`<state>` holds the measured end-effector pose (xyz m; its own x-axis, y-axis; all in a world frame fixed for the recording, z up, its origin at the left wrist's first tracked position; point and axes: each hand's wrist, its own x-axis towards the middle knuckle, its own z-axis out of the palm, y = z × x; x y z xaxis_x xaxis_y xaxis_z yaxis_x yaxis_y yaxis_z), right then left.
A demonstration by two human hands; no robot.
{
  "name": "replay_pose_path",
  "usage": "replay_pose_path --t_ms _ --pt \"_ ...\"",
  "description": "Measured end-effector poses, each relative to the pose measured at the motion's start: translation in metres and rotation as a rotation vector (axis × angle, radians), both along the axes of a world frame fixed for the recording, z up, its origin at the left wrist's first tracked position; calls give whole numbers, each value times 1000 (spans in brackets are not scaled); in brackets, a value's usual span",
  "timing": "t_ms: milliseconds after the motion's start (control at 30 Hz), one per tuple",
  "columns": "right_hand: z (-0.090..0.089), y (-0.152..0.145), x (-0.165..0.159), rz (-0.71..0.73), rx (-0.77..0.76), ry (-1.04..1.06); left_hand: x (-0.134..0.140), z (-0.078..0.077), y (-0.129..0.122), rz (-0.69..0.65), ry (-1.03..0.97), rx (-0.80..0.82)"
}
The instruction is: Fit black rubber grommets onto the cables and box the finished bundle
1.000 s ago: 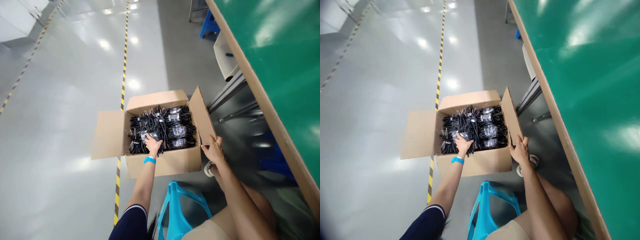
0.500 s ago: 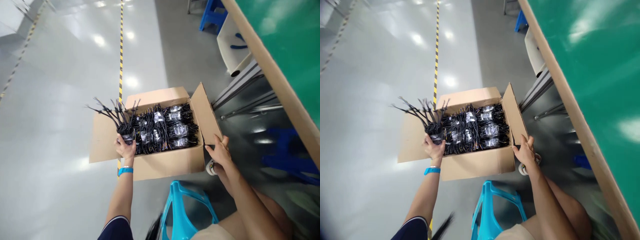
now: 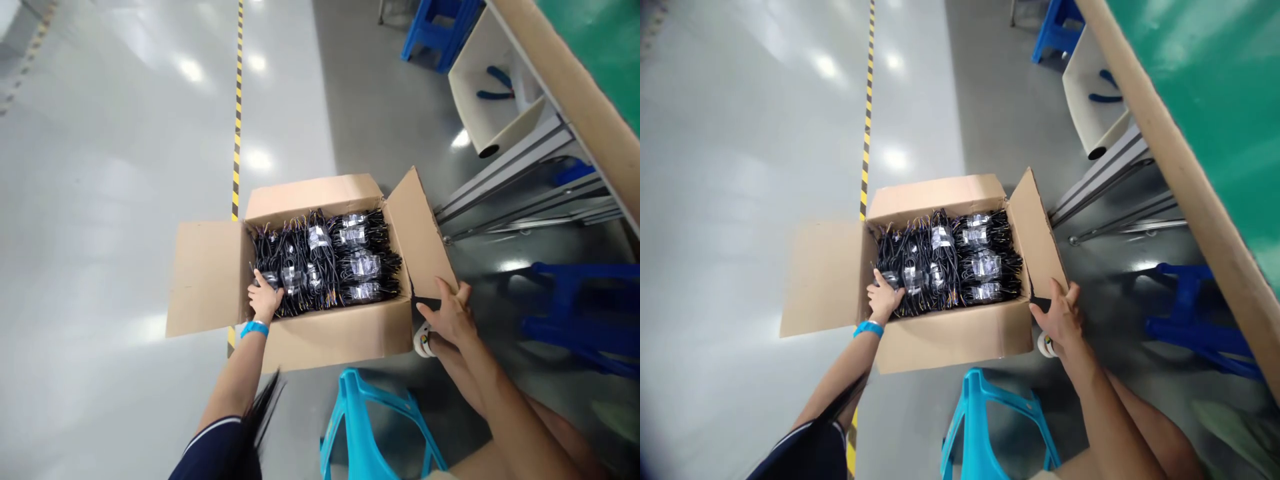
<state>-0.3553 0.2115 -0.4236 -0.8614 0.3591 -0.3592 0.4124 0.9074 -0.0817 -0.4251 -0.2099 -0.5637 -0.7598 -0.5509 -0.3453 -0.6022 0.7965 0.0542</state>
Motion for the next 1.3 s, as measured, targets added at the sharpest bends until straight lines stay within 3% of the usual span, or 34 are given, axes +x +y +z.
replay_pose_path --t_ms 167,367,467,633,733,800,900,1033,1167,1300 --pt "1 -16 2 4 10 -23 0 -4 -2 -33 -7 -5" --pt "1 -33 4 54 -11 -35 -10 5 -10 37 -24 73" --pt "1 -33 4 72 -29 -42 -11 18 -12 84 2 133" --pt "6 -21 -1 74 -75 -48 -3 54 -7 162 153 158" --pt "9 -12 -3 49 -92 -43 11 72 11 172 239 192" --pt "10 -9 -4 37 -100 -43 19 76 33 162 285 229" --pt "9 -7 -5 30 -106 -43 26 65 75 137 300 294" --pt "9 -6 -3 43 -99 -46 21 31 121 143 176 390" --pt "8 -5 -3 60 -100 -51 16 8 119 135 82 454" --pt "6 -7 -3 54 -120 -40 19 9 102 95 33 453"
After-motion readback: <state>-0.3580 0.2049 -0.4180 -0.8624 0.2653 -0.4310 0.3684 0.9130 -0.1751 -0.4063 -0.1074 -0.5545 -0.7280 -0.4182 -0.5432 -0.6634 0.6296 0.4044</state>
